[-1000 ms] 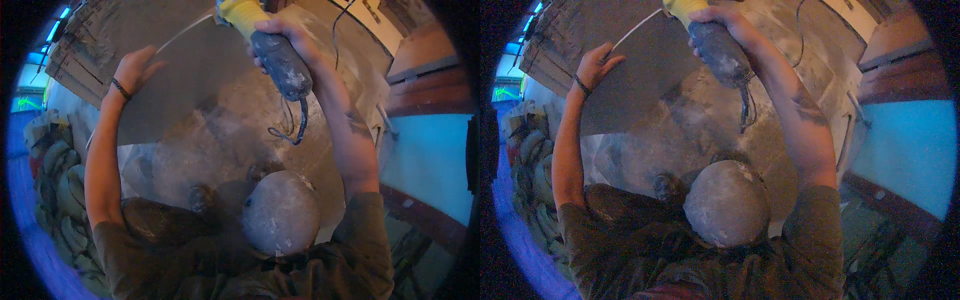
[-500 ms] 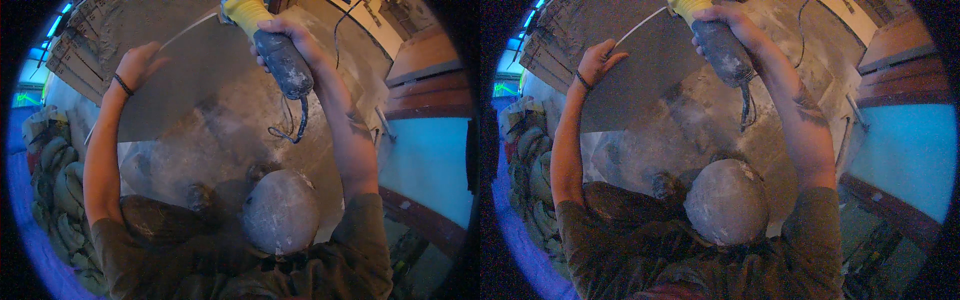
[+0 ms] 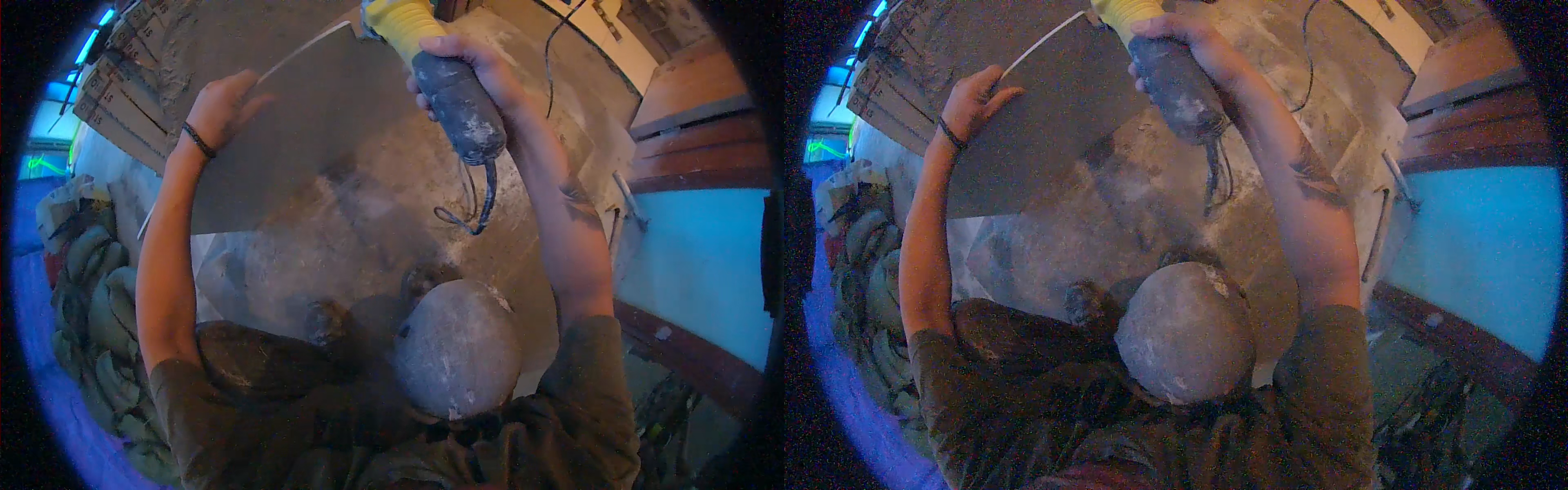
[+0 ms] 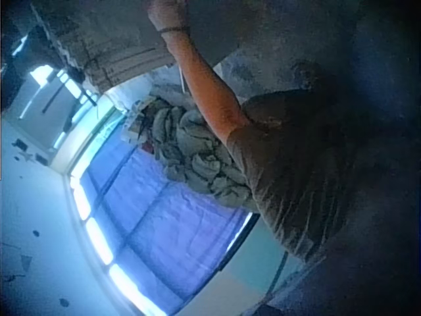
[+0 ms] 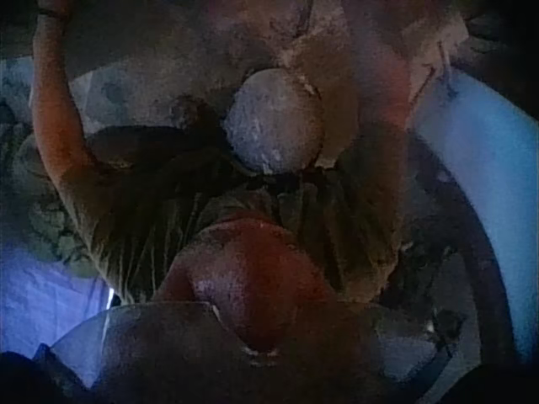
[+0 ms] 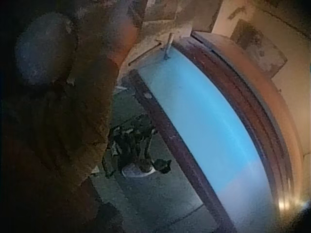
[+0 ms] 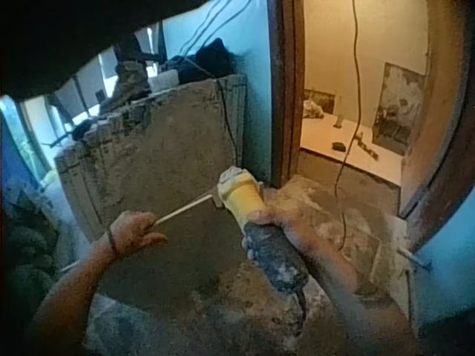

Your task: The person fits a tile on the floor near a pipe, marks a cutting line using a pencil, and uses an angle grinder to cut and smooth the curved edge of the tile.

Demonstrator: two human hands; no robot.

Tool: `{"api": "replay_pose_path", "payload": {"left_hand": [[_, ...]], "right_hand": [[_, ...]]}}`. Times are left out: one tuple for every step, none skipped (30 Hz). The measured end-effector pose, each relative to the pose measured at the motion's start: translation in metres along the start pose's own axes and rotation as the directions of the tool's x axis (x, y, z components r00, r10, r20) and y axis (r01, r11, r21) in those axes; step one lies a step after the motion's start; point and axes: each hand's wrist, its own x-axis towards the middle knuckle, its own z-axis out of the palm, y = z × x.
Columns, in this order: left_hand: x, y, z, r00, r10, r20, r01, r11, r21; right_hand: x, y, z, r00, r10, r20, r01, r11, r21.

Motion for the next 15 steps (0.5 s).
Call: {"api": "replay_pose_path", "payload": {"left_hand": [[0.0,0.002,0.0,1.0,-0.004,0.007,0.004,1.0,-0.021],[0.0,0.004,-0.001,1.0,-0.003,0.007,0.003,1.0,-0.022],[0.0,0.006,-0.003,1.0,-0.019,0.019,0.019,1.0,-0.006],[-0.001,0.006,-0.004,0.999,-0.036,0.03,0.036,0.999,0.013],[-0.001,0.005,-0.006,0.999,-0.037,0.03,0.036,0.999,0.015],[0.0,0.004,-0.008,0.999,-0.037,0.041,0.035,0.999,0.031],[0.001,0.005,-0.007,0.998,-0.036,0.054,0.034,0.999,0.041],[0.001,0.007,-0.006,0.998,-0.037,0.056,0.035,0.999,0.039],[0.001,0.009,-0.006,0.995,-0.071,0.068,0.07,0.998,0.008],[0.002,0.011,-0.007,0.992,-0.102,0.078,0.104,0.994,-0.021],[0.003,0.012,-0.009,0.992,-0.101,0.079,0.103,0.994,-0.022],[0.003,0.014,-0.01,0.99,-0.108,0.092,0.11,0.994,-0.022],[0.003,0.013,-0.011,0.988,-0.116,0.104,0.119,0.993,-0.018],[0.003,0.013,-0.011,0.988,-0.116,0.103,0.119,0.993,-0.017],[0.003,0.012,-0.012,0.989,-0.107,0.098,0.109,0.994,-0.012]], "right_hand": [[0.001,0.001,-0.001,1.0,0.015,0.008,-0.015,1.0,0.017],[0.001,0.002,-0.001,1.0,0.015,0.007,-0.016,1.0,0.017],[0.001,0.003,-0.001,1.0,0.008,0.016,-0.008,1.0,0.025],[0.001,0.003,-0.001,1.0,-0.001,0.028,0.0,0.999,0.033],[0.0,0.002,0.0,1.0,-0.003,0.029,0.002,0.999,0.033],[0.0,0.002,0.001,1.0,-0.009,0.023,0.008,1.0,0.03],[-0.001,0.003,0.001,1.0,-0.01,0.013,0.01,1.0,0.027],[-0.001,0.004,0.001,1.0,-0.008,0.012,0.007,1.0,0.028],[-0.002,0.005,0.001,1.0,-0.015,0.018,0.014,0.999,0.03],[-0.002,0.004,0.001,0.999,-0.025,0.023,0.024,0.999,0.032],[-0.002,0.004,0.002,0.999,-0.025,0.021,0.024,0.999,0.032],[-0.002,0.004,0.002,0.999,-0.029,0.02,0.028,0.999,0.029],[-0.002,0.004,0.003,0.999,-0.034,0.022,0.033,0.999,0.024],[-0.002,0.004,0.003,0.999,-0.035,0.023,0.034,0.999,0.024],[-0.001,0.004,0.002,0.999,-0.028,0.031,0.027,0.999,0.029]]}}
